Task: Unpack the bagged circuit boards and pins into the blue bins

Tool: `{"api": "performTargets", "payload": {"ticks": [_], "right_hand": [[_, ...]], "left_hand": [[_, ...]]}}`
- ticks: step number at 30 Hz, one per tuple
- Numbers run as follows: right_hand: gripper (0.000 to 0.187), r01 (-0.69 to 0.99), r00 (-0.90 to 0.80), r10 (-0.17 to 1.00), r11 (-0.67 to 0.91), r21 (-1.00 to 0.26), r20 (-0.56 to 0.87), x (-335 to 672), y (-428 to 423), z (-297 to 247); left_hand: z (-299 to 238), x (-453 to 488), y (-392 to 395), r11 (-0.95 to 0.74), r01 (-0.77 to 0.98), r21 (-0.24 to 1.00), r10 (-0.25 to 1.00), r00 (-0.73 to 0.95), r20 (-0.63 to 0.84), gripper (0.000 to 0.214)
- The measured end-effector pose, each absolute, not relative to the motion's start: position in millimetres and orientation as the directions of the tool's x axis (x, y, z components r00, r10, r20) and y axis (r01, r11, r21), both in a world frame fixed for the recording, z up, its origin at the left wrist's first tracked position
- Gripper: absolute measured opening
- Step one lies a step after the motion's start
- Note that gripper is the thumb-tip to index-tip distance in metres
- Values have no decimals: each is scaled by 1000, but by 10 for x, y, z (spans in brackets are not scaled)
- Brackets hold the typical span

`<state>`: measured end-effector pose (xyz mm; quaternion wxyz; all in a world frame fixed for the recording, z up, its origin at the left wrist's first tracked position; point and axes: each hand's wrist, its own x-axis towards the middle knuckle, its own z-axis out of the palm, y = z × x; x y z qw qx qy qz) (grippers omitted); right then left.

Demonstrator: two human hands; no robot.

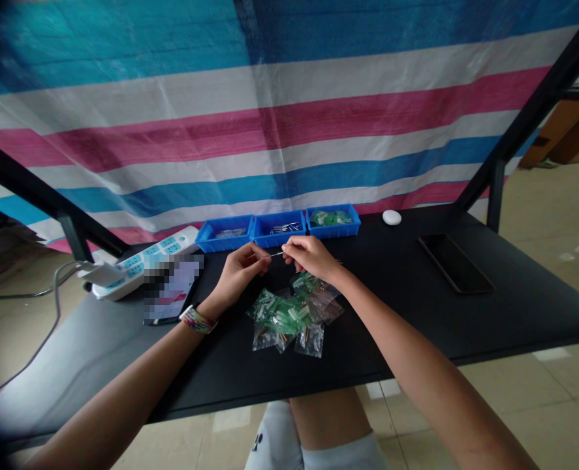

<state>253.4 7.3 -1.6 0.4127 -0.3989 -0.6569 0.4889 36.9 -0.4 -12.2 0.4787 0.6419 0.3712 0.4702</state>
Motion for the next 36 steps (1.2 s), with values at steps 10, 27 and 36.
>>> {"api": "performTargets", "payload": {"ticks": [10, 27, 36], "right_hand": [[22, 86, -349, 922, 211, -974, 168, 2504, 29, -14], [17, 129, -363, 901, 301, -945, 237, 2471, 26, -91], [25, 34, -326, 922, 234, -972, 211, 2453, 10, -57]], "left_hand": [[-87, 374, -20, -203, -2, 979, 934, 300, 194, 25], [-89, 362, -25, -172, 3, 985, 921, 354, 160, 29], [-74, 375, -20, -208, 16, 978, 925, 327, 192, 32]]}}
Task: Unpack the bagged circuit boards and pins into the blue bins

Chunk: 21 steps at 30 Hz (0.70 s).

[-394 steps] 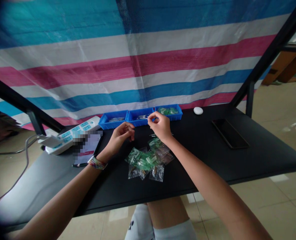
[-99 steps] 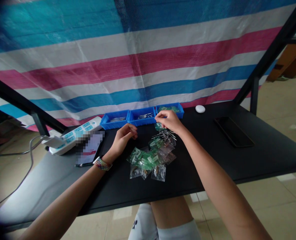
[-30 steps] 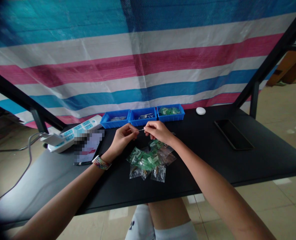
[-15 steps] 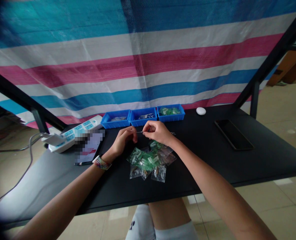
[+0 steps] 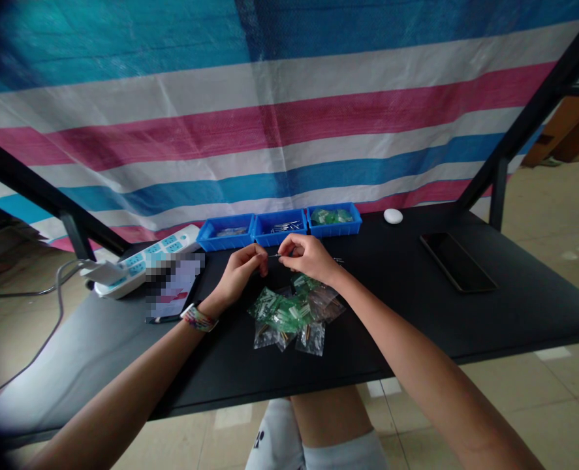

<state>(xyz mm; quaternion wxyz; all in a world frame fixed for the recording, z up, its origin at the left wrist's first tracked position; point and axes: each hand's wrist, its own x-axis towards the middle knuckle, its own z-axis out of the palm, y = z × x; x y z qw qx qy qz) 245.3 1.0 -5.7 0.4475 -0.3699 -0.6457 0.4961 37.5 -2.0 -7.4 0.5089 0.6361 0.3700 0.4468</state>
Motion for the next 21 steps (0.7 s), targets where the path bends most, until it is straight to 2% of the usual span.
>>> {"api": "performTargets", "payload": {"ticks": [8, 21], "right_hand": [[24, 12, -293, 937, 200, -980, 187, 2477, 30, -53], [24, 15, -256, 941, 234, -972, 223, 2508, 64, -37]], "left_hand": [[-76, 383, -23, -183, 7, 983, 930, 325, 171, 30], [-94, 377, -13, -168, -43, 985, 927, 334, 173, 25]]}}
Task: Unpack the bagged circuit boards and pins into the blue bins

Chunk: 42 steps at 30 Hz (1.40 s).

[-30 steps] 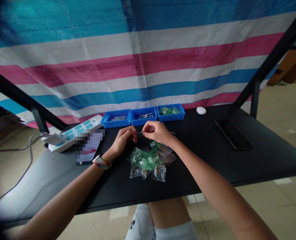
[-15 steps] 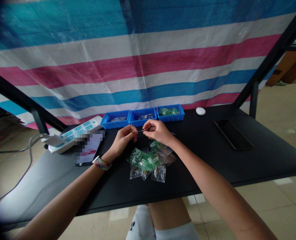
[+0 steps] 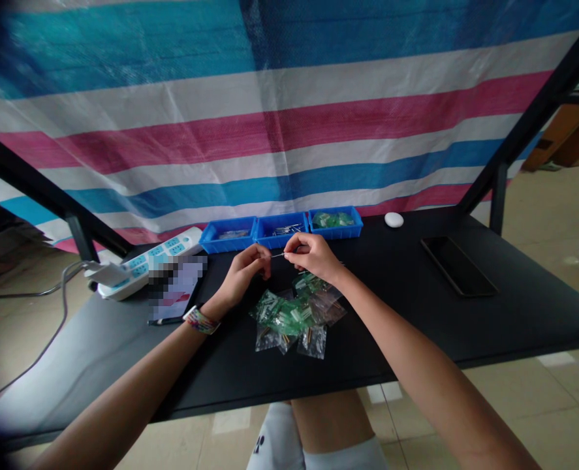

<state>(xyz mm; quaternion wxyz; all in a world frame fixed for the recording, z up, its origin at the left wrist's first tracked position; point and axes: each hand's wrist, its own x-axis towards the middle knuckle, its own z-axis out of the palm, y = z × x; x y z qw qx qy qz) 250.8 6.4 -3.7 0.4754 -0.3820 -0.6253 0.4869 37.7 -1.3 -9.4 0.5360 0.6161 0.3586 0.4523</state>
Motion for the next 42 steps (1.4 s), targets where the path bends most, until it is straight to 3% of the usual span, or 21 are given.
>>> {"api": "performTargets", "payload": {"ticks": [5, 8, 12, 16, 21, 27, 42], "right_hand": [[25, 113, 62, 945, 314, -943, 322, 2549, 233, -61], [34, 212, 116, 944, 281, -936, 310, 2604, 327, -91], [25, 284, 175, 922, 290, -914, 347, 2754, 356, -56], [18, 366, 3, 947, 298, -882, 322, 2974, 322, 50], [7, 636, -302, 950, 264, -725, 82, 3162, 260, 97], [6, 760, -306, 952, 233, -607, -19, 3150, 218, 43], [18, 706, -307, 952, 223, -672, -7, 3135, 225, 23]], "left_hand": [[-80, 375, -18, -136, -62, 989, 934, 324, 149, 23], [-78, 375, -17, -139, -58, 989, 933, 326, 150, 22], [-93, 377, -9, -143, -53, 988, 933, 327, 152, 23], [-114, 379, -6, -146, -38, 989, 927, 343, 150, 20], [-143, 367, 5, -155, -28, 988, 923, 352, 155, 20], [-144, 365, 9, -154, -22, 988, 921, 358, 152, 21], [-195, 352, 34, -156, -19, 988, 911, 383, 151, 19]]}}
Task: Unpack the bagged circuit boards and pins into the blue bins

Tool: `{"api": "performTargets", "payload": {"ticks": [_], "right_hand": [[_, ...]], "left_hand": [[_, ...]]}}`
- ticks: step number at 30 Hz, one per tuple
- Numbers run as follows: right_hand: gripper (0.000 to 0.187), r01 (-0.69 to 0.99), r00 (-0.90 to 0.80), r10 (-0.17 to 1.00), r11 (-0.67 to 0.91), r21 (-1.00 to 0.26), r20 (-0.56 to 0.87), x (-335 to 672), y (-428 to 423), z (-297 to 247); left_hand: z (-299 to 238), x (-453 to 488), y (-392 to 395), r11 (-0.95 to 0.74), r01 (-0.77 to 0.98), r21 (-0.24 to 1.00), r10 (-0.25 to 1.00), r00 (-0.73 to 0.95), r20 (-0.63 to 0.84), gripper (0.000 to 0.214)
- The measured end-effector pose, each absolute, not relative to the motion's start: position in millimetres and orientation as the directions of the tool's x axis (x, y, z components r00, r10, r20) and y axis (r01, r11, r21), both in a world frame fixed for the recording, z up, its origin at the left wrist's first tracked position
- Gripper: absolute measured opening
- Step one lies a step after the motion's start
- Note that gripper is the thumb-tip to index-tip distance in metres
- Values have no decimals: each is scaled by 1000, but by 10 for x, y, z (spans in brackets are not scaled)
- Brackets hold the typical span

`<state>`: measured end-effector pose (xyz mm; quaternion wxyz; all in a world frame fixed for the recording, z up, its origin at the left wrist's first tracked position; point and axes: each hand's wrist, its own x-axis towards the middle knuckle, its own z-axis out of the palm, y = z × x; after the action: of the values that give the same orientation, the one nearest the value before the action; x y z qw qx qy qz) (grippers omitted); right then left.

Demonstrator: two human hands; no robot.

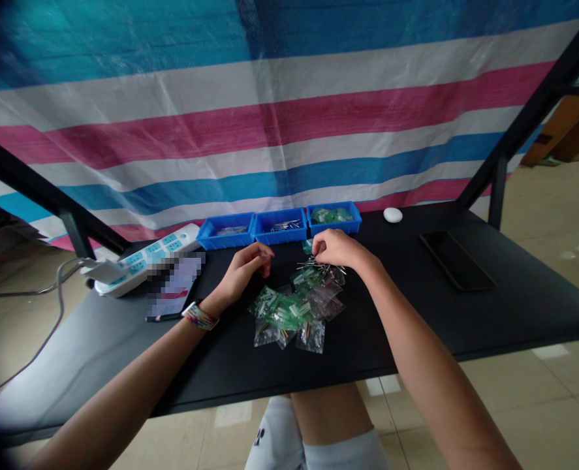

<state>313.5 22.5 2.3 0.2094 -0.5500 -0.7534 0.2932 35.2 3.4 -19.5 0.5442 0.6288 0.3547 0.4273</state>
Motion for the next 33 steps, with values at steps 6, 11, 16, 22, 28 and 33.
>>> {"api": "performTargets", "payload": {"ticks": [6, 11, 16, 22, 28, 33], "right_hand": [[13, 763, -311, 949, 217, -609, -52, 3176, 208, 64], [12, 800, -338, 937, 233, -554, -94, 3157, 214, 65], [9, 817, -339, 937, 249, -521, -83, 3130, 221, 57], [12, 806, -328, 942, 238, -542, -75, 3136, 215, 45], [14, 739, -373, 926, 337, -583, 62, 3162, 264, -18], [7, 557, -431, 886, 411, -722, 172, 2995, 181, 37]], "left_hand": [[-161, 371, 13, -152, -9, 988, 912, 383, 144, 19], [-150, 374, 8, -161, 7, 987, 907, 396, 145, 20], [-158, 372, 19, -168, 3, 986, 905, 397, 153, 18], [-165, 372, 20, -159, -4, 987, 908, 391, 148, 19], [-160, 377, 12, -151, -5, 989, 910, 390, 141, 20], [-144, 380, -1, -160, 27, 987, 910, 392, 137, 22]]}}
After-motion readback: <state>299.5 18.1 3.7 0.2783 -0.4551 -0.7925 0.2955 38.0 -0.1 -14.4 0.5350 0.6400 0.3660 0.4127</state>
